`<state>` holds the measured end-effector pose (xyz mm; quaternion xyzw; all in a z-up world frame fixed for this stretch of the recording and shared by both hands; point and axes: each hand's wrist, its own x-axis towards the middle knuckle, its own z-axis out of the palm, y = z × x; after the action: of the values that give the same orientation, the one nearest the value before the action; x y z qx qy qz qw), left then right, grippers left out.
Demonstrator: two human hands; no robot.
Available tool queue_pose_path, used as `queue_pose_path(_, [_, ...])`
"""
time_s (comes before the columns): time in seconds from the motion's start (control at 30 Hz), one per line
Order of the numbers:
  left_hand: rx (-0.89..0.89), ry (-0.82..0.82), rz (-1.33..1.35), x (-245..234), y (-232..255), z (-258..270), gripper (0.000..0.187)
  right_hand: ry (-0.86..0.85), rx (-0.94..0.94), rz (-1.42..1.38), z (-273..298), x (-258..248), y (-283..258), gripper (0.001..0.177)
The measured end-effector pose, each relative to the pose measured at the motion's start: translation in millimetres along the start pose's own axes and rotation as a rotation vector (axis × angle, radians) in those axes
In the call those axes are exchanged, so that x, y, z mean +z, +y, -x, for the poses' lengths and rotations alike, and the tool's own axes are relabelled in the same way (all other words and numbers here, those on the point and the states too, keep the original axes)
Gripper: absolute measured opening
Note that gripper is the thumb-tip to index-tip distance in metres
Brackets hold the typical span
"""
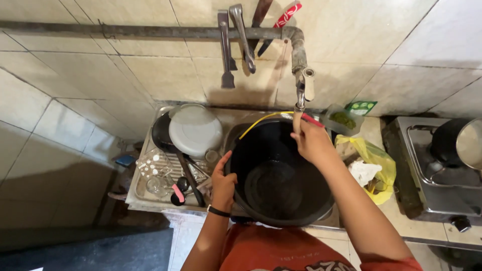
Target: The person fills a bucket with water, wets a cloth, and returns to a table to wipe several plastic toys. They clean the toys one by one and place them into a woven basket.
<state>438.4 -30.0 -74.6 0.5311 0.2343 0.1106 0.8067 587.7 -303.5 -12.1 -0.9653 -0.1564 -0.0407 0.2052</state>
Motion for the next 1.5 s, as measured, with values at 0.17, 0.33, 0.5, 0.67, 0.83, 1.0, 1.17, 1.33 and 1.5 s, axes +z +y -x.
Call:
queue_pose_path(0.17, [0.011, 0.010, -0.041, 4.1, 5.2, 6.3, 0.094, -0.001, 0.111, -0.343, -6.9, 3.4, -46.6, 0.015])
queue_pose_path(0.33, [0.017, -0.031, 0.045, 5.7, -5.0, 6.4, 0.094, -0.229, 0.060, -0.933, 4.8, -15.1, -58.2, 0.018])
queue_pose_path(0.5, [0.019, -0.038, 0.068, 5.3, -8.9, 7.0, 0.095, -0.442, -0.029, -0.947, 14.9, -32.5, -37.3, 0.022])
queue_pose_path(0.67, [0.030, -0.050, 0.051, -0.6, -19.3, 2.9, 0.095, -0.507, -0.062, -0.564, 16.7, -85.5, -39.9, 0.025])
queue_pose_path(0.83, [0.040, -0.037, 0.032, -0.3, -18.7, 6.1, 0.096, -0.399, 0.032, -0.056, 13.9, -73.2, -51.3, 0.037])
queue_pose_path(1.0, [0.015, -0.016, 0.000, -2.1, -14.0, 11.8, 0.094, -0.203, 0.045, -0.061, 34.2, -57.3, -37.1, 0.042])
queue_pose_path(1.17, [-0.004, -0.005, 0.042, -4.6, -20.7, 4.7, 0.098, -0.287, 0.388, 0.023, 84.4, -60.5, 31.1, 0.068])
queue_pose_path(1.33, [0.009, -0.022, 0.112, -10.6, -21.0, -12.2, 0.112, -0.274, 0.535, -0.217, 104.9, -76.6, 19.2, 0.055])
queue_pose_path(1.5, [-0.371, -0.011, -0.128, -48.2, -150.5, -77.6, 0.099, 0.098, 0.484, -1.005, 76.7, -84.0, 4.1, 0.033])
